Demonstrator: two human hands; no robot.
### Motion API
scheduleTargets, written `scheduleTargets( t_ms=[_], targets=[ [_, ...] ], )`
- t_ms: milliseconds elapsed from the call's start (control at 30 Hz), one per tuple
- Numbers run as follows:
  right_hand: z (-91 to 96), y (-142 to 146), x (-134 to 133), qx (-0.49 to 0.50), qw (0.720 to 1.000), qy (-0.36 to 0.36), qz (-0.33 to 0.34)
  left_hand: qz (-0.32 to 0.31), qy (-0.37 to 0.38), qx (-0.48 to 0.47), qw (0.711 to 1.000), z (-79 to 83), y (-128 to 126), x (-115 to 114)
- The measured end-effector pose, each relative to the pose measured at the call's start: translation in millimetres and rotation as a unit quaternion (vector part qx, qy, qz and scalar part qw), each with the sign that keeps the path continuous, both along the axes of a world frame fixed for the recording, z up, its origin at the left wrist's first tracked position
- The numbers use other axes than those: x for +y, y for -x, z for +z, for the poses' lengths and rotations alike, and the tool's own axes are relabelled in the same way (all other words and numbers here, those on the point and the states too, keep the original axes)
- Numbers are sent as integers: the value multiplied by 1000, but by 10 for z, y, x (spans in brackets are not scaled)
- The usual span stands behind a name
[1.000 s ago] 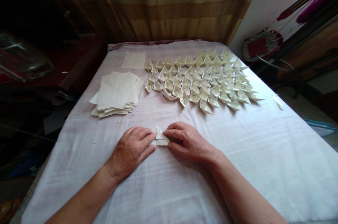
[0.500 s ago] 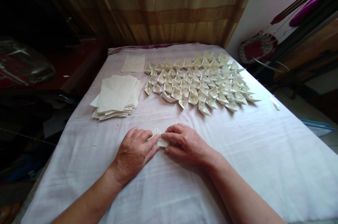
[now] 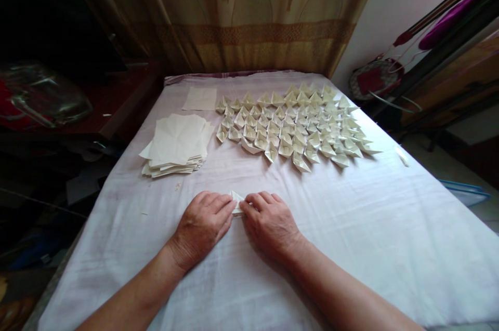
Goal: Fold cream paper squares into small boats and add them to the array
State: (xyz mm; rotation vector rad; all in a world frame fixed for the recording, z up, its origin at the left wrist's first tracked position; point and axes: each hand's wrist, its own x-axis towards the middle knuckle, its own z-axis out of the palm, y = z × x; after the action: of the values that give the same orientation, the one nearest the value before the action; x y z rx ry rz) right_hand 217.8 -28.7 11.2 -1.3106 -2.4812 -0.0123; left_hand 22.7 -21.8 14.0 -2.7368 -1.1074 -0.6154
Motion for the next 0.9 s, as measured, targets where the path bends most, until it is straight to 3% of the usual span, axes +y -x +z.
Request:
scheduleTargets(
  t_ms=[167,333,433,733,900],
  targets=[
    [-18,7,-61,30,999,-6,-27,-3,14,-14,1000,-6,25,-1],
    [-53,-100,-61,169,985,28,30,7,41,-57,998,-36,67,27],
    [-98,-134,-61,210,977,39,24,13,60,-65,996,-45,75,40],
    [-129,-125,-54,217,975,41,14,37,141,-83,986,-34,61,66],
    [-100,-86,-45,144,989,-4,16,39,146,-91,984,-21,63,59]
  ],
)
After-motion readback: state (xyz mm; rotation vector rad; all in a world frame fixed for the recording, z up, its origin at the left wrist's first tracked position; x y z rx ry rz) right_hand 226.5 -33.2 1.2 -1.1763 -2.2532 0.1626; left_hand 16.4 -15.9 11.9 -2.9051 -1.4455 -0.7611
